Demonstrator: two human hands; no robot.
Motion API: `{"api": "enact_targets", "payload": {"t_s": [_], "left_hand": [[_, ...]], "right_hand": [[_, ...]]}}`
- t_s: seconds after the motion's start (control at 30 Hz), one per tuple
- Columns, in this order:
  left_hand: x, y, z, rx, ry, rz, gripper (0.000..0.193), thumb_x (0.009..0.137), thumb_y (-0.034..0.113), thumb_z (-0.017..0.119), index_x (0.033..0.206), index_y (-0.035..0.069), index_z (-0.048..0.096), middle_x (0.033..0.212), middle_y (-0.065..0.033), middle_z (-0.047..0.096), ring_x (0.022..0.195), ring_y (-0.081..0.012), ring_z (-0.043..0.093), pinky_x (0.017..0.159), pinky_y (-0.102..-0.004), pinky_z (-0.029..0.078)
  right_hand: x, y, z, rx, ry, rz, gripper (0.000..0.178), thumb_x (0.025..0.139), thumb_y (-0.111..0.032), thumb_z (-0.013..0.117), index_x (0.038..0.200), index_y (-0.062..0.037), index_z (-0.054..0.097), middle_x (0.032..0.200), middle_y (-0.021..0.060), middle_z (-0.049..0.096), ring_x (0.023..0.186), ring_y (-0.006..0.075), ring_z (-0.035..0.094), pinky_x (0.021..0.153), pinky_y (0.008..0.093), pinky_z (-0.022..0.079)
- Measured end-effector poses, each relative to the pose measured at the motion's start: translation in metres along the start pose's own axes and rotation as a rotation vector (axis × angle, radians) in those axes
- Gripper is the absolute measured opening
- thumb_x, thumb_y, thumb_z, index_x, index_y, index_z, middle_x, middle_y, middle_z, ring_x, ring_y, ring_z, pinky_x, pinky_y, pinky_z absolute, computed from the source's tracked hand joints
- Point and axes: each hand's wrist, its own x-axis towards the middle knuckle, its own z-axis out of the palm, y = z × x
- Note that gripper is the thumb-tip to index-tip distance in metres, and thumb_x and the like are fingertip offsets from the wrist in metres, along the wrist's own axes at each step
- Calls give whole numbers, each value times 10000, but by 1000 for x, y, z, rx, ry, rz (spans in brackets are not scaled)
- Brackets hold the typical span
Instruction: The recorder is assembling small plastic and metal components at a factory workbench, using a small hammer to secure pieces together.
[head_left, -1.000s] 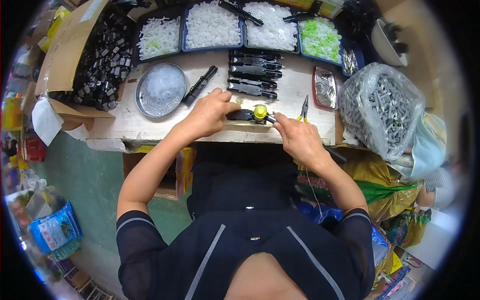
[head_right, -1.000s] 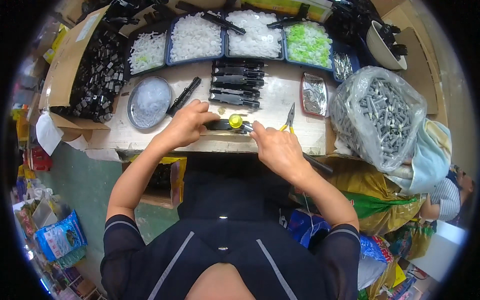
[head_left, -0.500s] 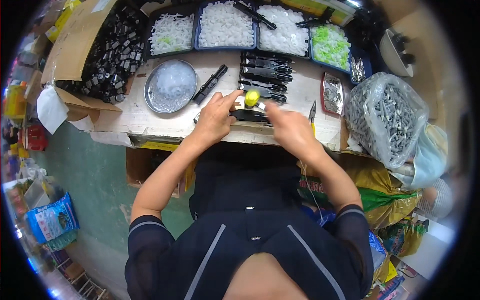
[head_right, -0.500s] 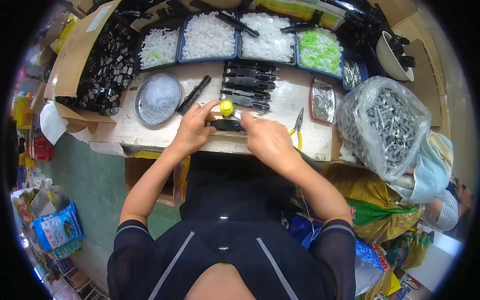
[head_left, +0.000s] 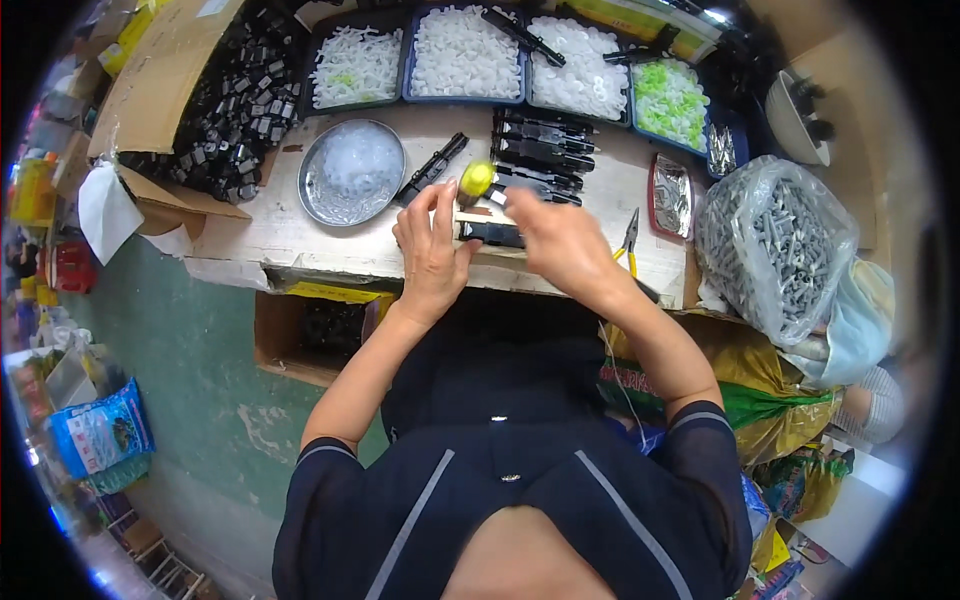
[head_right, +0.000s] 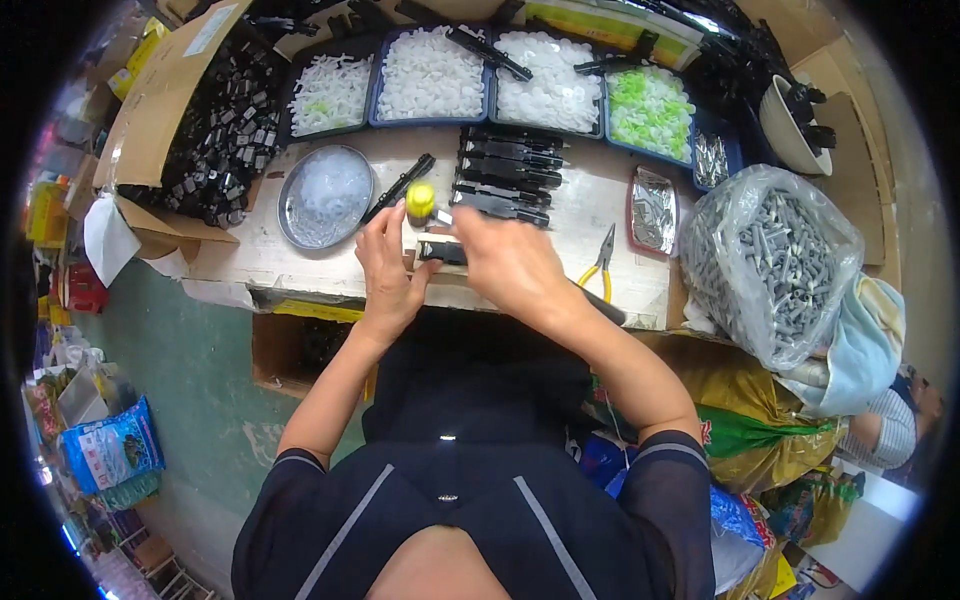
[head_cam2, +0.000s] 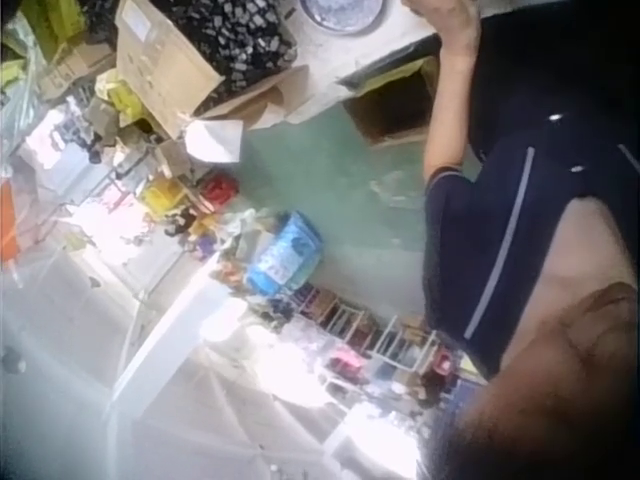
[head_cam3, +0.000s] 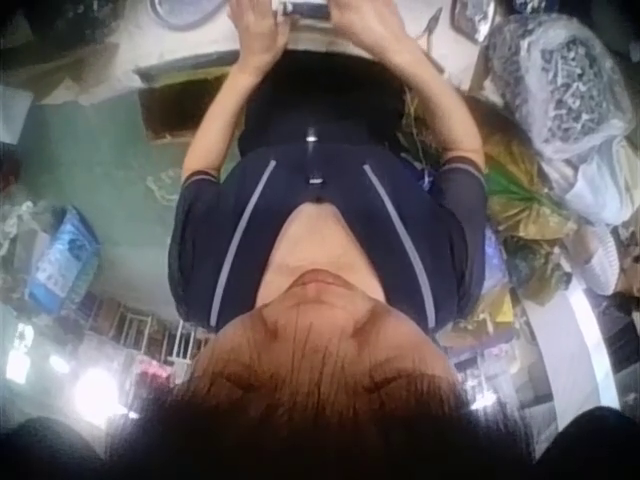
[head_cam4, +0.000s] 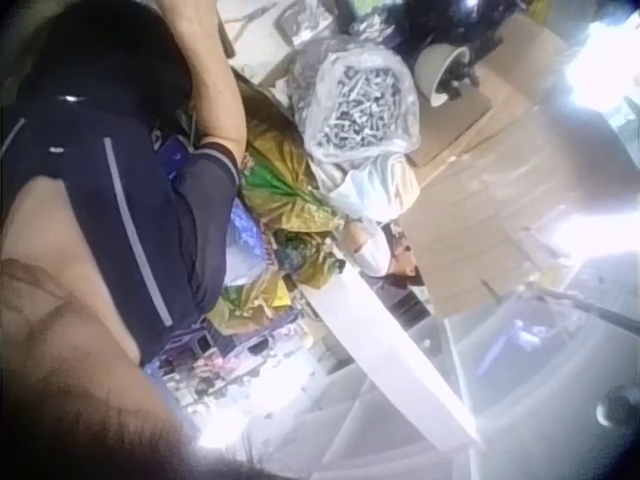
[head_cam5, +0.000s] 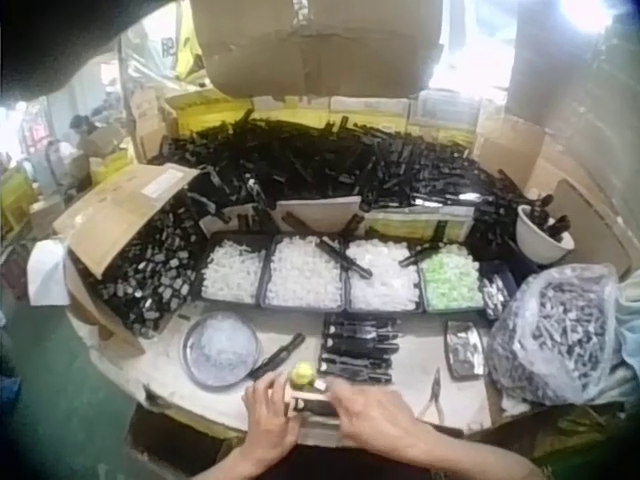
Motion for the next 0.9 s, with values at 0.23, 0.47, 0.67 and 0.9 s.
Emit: {"api": "enact_targets", "payload": {"t_s": [0.23, 0.47, 0.67, 0.9], "left_hand": [[3, -1, -10, -53, -134, -55, 839, 629, 80, 756, 1349, 41, 328, 1220, -140, 453, 1122, -304, 393, 941, -409, 291], [26, -12, -4, -141, -280, 391, 422, 690, 21, 638, 1106, 50, 571, 966, -75, 551, 907, -250, 502, 791, -370, 336], [96, -1, 15, -75, -56, 474, 315, 679, 44, 667, 985, 56, 593, 923, -63, 566, 883, -242, 512, 760, -375, 343], [135, -19, 70, 134, 17, 482, 152, 676, 63, 647, 827, 79, 638, 899, -37, 574, 896, -217, 500, 748, -358, 347]], "right_hand": [[-32, 33, -7, 135, 229, 172, 272, 923, -171, 477, 1167, -75, 548, 768, 229, 619, 700, 358, 620, 623, 400, 472], [-60, 105, -4, -185, 353, 400, 454, 790, 55, 470, 1241, 22, 444, 976, 270, 548, 874, 433, 553, 762, 462, 450], [-62, 113, 7, -423, 338, 310, 500, 690, 86, 504, 1182, 4, 477, 984, 190, 488, 911, 339, 490, 764, 418, 441], [-47, 99, -5, -438, 411, 160, 347, 726, 33, 544, 1069, -19, 560, 1024, 138, 507, 934, 298, 483, 744, 393, 408]]}}
